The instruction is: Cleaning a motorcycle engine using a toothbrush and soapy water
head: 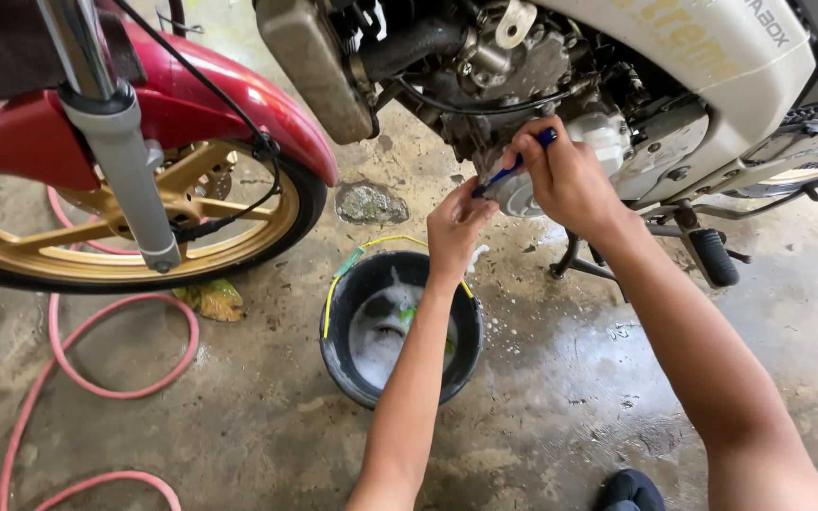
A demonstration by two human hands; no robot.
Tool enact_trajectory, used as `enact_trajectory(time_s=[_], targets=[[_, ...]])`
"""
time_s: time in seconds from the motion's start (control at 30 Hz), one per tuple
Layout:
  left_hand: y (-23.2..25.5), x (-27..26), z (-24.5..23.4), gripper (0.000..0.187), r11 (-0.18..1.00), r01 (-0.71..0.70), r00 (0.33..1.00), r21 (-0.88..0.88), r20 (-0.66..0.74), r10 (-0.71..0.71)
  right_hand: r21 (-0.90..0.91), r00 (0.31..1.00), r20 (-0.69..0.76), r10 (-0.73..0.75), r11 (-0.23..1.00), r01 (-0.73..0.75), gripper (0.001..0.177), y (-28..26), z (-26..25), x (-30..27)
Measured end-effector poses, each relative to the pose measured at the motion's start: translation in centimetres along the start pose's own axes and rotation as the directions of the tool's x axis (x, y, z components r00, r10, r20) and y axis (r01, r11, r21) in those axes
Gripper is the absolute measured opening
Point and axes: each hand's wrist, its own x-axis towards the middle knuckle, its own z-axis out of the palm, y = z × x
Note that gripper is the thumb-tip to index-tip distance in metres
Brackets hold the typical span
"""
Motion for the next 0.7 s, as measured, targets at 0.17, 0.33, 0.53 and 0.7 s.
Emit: enact_trajectory(time_s=[0.17, 0.33, 0.53, 0.7], targets=[[1.1, 0.0, 0.1, 0.059, 1.000, 0.001, 1.000, 0.018, 0.022, -0.001, 0.004, 1.000, -0.012, -0.017, 1.000, 0.017, 0.012, 0.3, -1.6, 0.0], [1.2, -0.2, -0.1, 0.060, 1.000, 0.011, 0.999, -0.028, 0.032, -0.010, -0.007, 0.997, 0.047, -0.062, 0.998, 0.062, 0.007, -0.1, -2.1, 0.4], [2.1, -0.4, -0.1, 0.062, 1.000, 0.011, 0.999, -0.005, 0.037, -0.011, -0.028, 0.995, 0.071, -0.065, 0.997, 0.068, 0.011, -1.0, -2.6, 0.6], [2.6, -1.1, 0.6, 0.058, 0.999, 0.002, 1.000, 0.034, 0.018, -0.003, -0.067, 0.995, 0.062, -0.078, 0.994, 0.083, 0.008, -1.5, -1.8, -0.3]])
